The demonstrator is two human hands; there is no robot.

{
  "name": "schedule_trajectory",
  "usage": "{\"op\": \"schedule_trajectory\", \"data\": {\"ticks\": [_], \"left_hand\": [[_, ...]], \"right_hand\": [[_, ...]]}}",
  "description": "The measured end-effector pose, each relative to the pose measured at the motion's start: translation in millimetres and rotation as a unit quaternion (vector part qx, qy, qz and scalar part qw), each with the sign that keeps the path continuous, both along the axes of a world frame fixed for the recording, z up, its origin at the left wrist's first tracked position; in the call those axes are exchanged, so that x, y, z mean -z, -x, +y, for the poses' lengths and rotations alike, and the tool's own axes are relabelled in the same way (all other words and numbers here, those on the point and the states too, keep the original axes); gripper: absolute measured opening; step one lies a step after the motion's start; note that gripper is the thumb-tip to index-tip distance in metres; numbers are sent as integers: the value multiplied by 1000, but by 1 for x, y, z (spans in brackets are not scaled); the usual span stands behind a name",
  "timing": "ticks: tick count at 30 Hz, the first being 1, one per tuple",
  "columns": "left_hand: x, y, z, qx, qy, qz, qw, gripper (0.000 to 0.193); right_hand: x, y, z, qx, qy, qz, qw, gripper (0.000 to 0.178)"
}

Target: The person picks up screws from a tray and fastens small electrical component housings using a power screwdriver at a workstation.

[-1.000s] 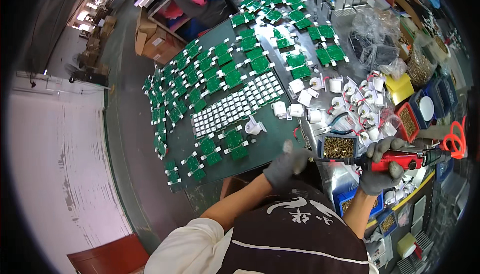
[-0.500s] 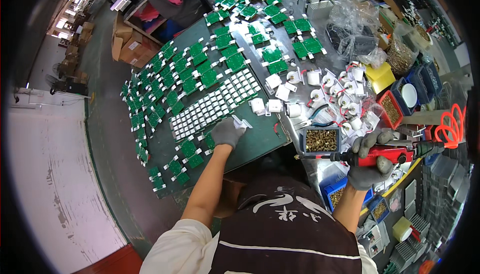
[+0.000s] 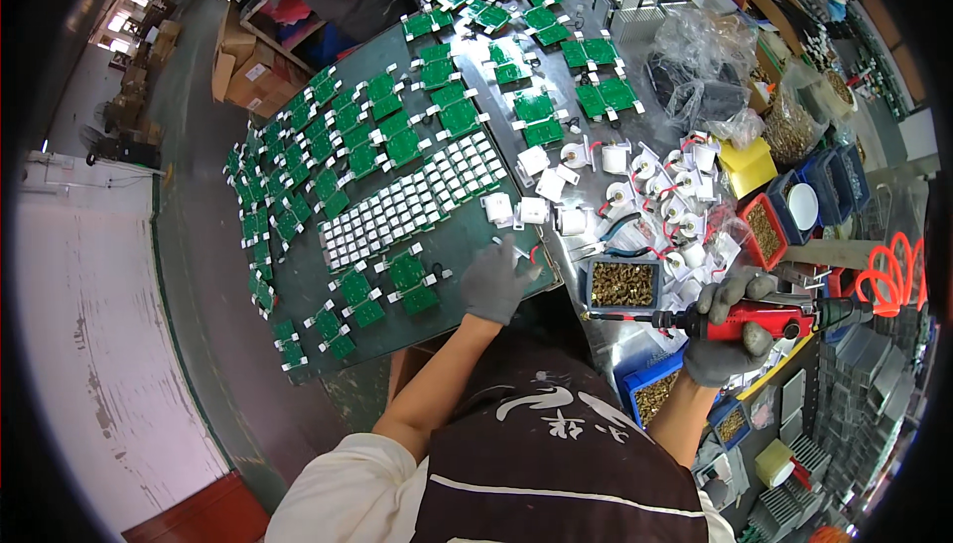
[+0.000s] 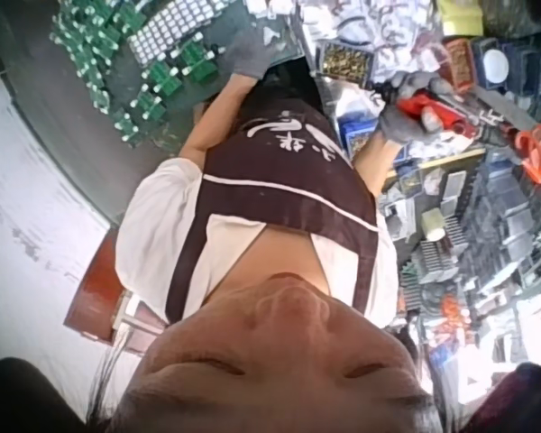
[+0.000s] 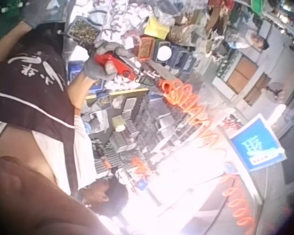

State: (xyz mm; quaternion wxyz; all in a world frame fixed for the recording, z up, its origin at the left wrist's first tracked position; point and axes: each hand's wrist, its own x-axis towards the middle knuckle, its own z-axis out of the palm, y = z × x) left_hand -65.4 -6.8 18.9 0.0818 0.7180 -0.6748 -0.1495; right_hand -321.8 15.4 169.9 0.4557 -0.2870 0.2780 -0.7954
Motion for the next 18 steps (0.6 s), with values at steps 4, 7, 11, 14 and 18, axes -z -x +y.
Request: {"op": "schedule_trajectory", "data": {"ticks": [4, 7, 11, 14, 18], "left_hand": [[21, 31, -24, 109, -70, -53, 990, 25], [42, 50, -44, 138, -116, -98, 979, 15], [38, 58, -44, 184, -148, -102, 966, 10], [50, 57, -34, 216, -106, -102, 965, 12], [78, 59, -20, 212, -54, -137, 966, 13]], "right_hand": [[0, 0, -1, -50, 21, 1, 999, 41], [-3, -4, -3, -25, 15, 8, 1000, 40], [-4, -2, 0, -73, 27, 16, 997, 40], [-7, -9, -6, -103, 46, 25, 993, 41], [-7, -20, -16, -118, 48, 42, 991, 43]]}}
